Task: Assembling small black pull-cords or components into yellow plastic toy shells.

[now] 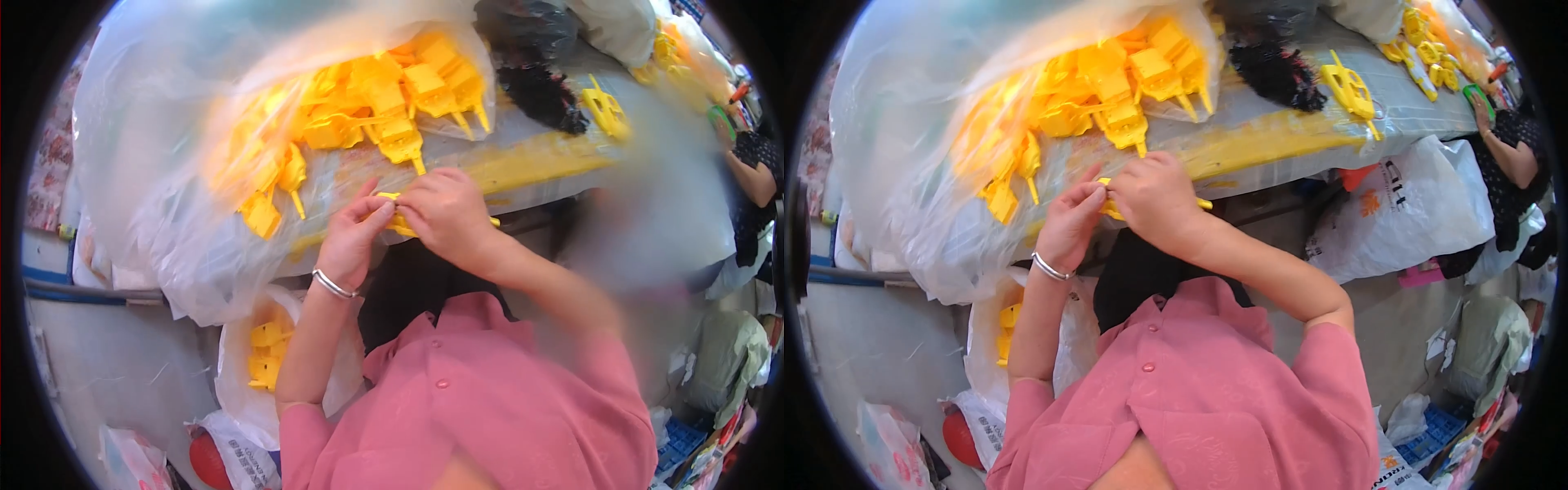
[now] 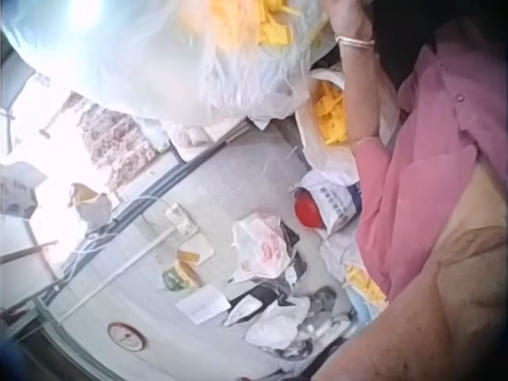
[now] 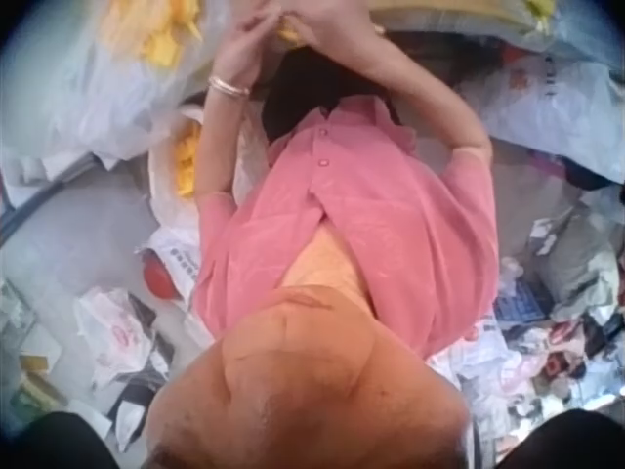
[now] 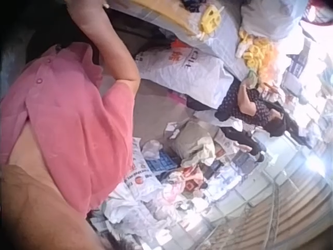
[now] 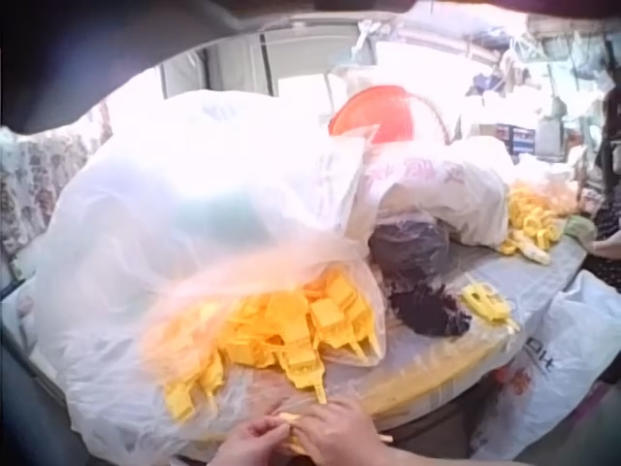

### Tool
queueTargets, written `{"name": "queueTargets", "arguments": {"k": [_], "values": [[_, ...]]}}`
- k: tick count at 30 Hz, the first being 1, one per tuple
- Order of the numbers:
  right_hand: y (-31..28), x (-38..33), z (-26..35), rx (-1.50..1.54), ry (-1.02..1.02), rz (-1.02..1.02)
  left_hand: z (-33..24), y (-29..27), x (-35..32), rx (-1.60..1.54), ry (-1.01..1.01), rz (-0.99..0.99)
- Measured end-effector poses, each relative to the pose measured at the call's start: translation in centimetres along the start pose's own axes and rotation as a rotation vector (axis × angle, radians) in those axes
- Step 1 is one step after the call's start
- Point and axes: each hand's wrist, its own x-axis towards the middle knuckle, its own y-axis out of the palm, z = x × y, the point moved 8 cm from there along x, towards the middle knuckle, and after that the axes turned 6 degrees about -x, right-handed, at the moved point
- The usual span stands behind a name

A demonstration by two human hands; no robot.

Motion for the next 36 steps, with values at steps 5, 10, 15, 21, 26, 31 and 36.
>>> {"name": "queueTargets", "arguments": {"k": [5,10,15,21,26,31,36], "values": [[2.5,-0.5,0.9,-0.203,-0.025,-0.003,0.1,-1.3,-0.8,-0.001,0.031,-0.124],[0.9,-0.1,2.5,-0.252,-0.066,-0.104,-0.3,-1.0,-1.1,-0.046,0.1,-0.157],[0.0,0.2,2.8,-0.347,-0.075,-0.164,-1.8,-0.3,-0.3,0.142,0.149,-0.096],[1.7,0.3,1.7,-0.219,-0.01,-0.081,-5.5,1.6,-1.8,0.79,0.44,-0.044],[4.7,0.2,-2.7,0.289,0.361,0.432,-7.0,6.7,-3.7,1.329,1.025,0.042],[6.3,-1.3,-3.5,1.183,0.803,0.603,-9.5,10.2,-6.8,1.22,1.112,0.118],[1.9,-1.1,-5.1,1.042,0.725,0.409,-8.8,10.8,-4.8,1.226,0.938,0.052]]}}
